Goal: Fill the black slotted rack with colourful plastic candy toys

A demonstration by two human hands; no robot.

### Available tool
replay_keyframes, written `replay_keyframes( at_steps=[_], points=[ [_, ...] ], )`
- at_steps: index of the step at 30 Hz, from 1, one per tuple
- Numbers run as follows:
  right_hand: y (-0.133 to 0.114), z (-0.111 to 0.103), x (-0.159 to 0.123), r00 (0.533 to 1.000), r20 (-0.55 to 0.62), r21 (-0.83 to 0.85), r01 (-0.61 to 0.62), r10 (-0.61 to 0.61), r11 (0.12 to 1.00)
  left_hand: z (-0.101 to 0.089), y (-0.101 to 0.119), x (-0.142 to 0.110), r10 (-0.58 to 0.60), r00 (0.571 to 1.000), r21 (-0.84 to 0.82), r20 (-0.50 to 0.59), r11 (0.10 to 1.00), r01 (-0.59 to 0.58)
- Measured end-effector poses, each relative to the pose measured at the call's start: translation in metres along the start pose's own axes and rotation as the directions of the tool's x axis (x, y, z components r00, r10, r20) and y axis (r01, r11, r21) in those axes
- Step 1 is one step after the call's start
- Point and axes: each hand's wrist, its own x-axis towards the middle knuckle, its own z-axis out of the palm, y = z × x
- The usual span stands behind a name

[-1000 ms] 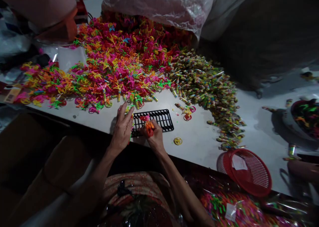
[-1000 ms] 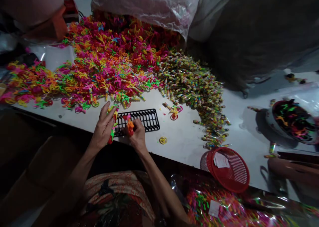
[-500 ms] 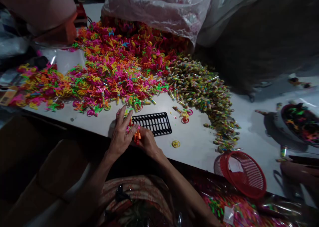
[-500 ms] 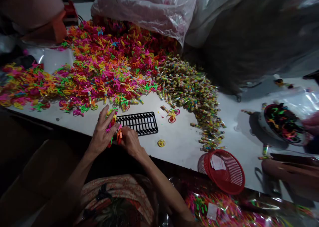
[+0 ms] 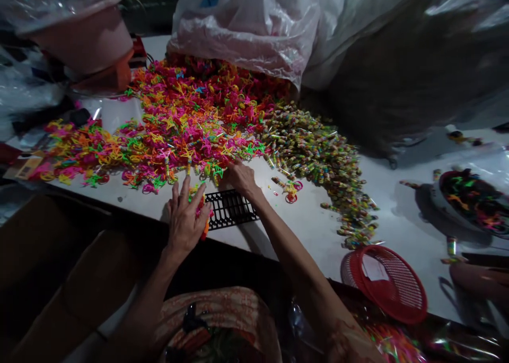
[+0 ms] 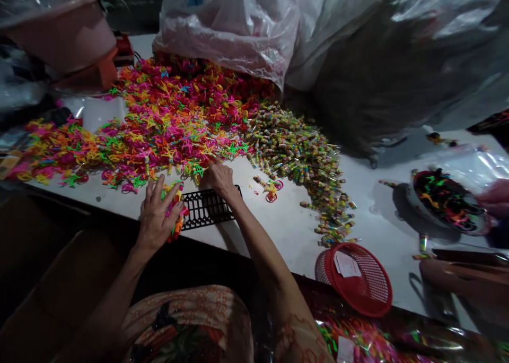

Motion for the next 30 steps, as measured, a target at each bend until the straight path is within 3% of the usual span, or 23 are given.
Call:
replay_keyframes(
  at_steps=[4, 7, 9, 11, 13, 15, 19, 23, 25, 27, 30],
  points=[
    [0.003, 0.006, -0.002, 0.999, -0.021, 0.040, 0.031, -0.031, 0.999, -0.002, -0.002, 0.002, 0.047, 0.996, 0.046, 0.071, 0.998, -0.050],
    [0.010, 0.014, -0.023, 0.996, -0.080, 0.297, 0.070, -0.048, 0.952, -0.002, -0.002, 0.004, 0.080, 0.989, 0.036, 0.122, 0.996, -0.085],
    [0.011, 0.023, -0.036, 0.996, -0.077, 0.562, 0.086, -0.051, 0.823, -0.002, -0.003, 0.004, 0.086, 0.989, 0.032, 0.124, 0.995, -0.090],
    [0.008, 0.035, -0.043, 0.999, -0.025, 0.787, 0.049, -0.047, 0.615, -0.002, -0.003, 0.004, 0.098, 0.988, 0.025, 0.119, 0.994, -0.102],
    [-0.001, 0.047, -0.046, 0.999, -0.007, 0.900, 0.026, -0.045, 0.434, -0.002, -0.005, 0.004, 0.112, 0.988, 0.015, 0.108, 0.993, -0.115],
    [-0.010, 0.057, -0.047, 0.999, -0.043, 0.925, 0.052, -0.033, 0.377, -0.001, -0.007, 0.003, 0.126, 0.988, 0.001, 0.094, 0.992, -0.126],
    [-0.020, 0.063, -0.045, 0.994, -0.097, 0.858, 0.111, -0.054, 0.501, 0.001, -0.010, 0.002, 0.141, 0.986, -0.019, 0.086, 0.990, -0.140],
    [-0.024, 0.057, -0.044, 0.986, -0.076, 0.596, 0.165, -0.150, 0.786, 0.000, -0.006, 0.001, 0.135, 0.986, 0.028, 0.095, 0.990, -0.139],
    [-0.029, 0.051, -0.045, 0.976, -0.025, 0.415, 0.208, -0.217, 0.886, -0.002, -0.002, 0.003, 0.141, 0.984, 0.090, 0.107, 0.984, -0.151],
    [-0.034, 0.046, -0.046, 0.965, 0.028, 0.295, 0.242, -0.262, 0.924, -0.005, 0.001, 0.005, 0.176, 0.972, 0.131, 0.154, 0.972, -0.196],
    [-0.035, 0.036, -0.039, 0.951, 0.090, 0.262, 0.265, -0.297, 0.928, -0.008, 0.000, 0.005, 0.207, 0.954, 0.131, 0.217, 0.962, -0.238]
  ],
)
